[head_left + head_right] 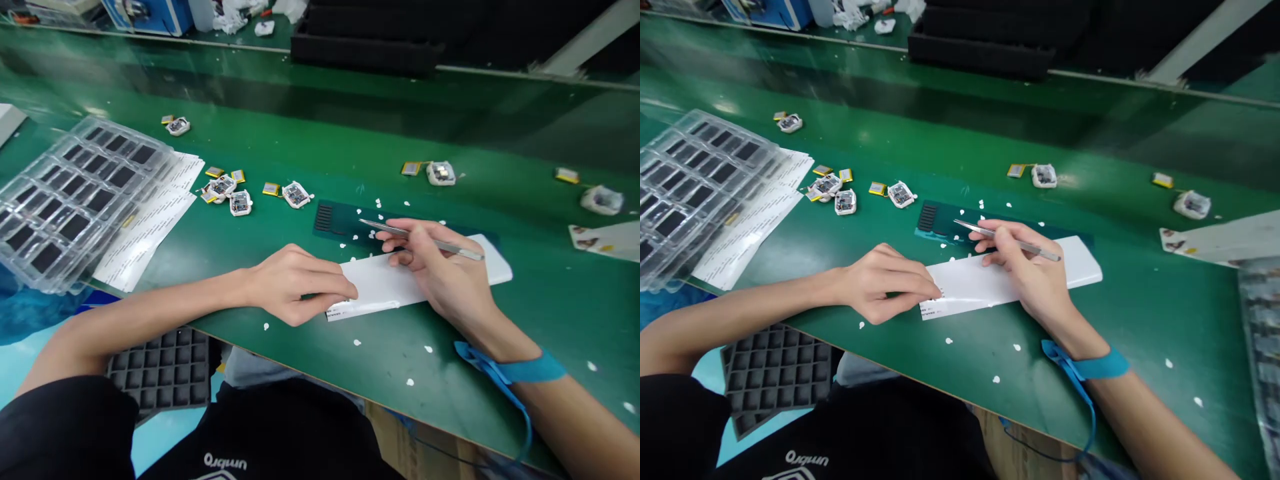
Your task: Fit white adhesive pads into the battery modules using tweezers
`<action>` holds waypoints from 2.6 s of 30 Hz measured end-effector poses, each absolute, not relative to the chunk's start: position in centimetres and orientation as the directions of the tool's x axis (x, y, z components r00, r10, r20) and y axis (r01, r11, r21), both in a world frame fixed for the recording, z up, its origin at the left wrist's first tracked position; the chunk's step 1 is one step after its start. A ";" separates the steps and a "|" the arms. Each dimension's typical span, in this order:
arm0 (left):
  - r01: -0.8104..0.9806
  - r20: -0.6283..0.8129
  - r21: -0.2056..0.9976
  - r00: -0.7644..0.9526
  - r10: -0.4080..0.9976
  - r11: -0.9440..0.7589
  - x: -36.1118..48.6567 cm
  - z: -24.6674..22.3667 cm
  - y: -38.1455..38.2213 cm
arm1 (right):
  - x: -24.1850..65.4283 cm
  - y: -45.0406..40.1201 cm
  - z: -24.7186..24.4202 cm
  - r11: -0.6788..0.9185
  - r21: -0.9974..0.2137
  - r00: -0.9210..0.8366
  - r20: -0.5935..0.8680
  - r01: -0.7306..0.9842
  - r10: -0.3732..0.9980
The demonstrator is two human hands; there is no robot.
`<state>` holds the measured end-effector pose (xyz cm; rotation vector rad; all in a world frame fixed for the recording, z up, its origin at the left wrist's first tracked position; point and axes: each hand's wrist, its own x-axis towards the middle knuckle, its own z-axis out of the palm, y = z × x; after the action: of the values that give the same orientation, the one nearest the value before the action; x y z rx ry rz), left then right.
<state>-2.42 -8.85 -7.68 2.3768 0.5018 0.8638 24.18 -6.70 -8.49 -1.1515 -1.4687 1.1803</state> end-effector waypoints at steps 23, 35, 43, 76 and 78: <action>0.304 0.331 0.669 0.695 0.638 -0.679 -2.2 -7.0 -8.0 | 23.6 -9.3 -6.7 0.215 -0.906 -0.354 0.079 0.364 0.932; 0.334 0.194 0.822 0.598 0.778 -0.461 -1.8 -6.6 -8.2 | 24.0 -9.1 -6.1 0.067 -0.956 -0.240 -0.004 0.286 0.971; -0.036 -0.066 0.993 0.610 0.790 0.110 -1.2 -5.5 -9.6 | 22.6 -11.6 -4.9 0.245 -0.966 0.040 0.249 0.083 0.968; -0.036 -0.109 0.986 0.594 0.797 0.161 -0.3 -6.1 -11.8 | 22.1 -13.6 -5.1 0.303 -0.896 -0.110 0.282 0.325 0.953; -0.003 -0.098 0.992 0.589 0.802 0.123 -0.3 -5.9 -11.7 | 22.3 -13.7 -5.3 0.359 -0.888 -0.141 0.331 0.286 0.933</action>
<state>-0.35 -11.73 -5.88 1.3303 0.7642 0.6794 22.25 -13.69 -5.25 -1.1056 -1.6486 0.8336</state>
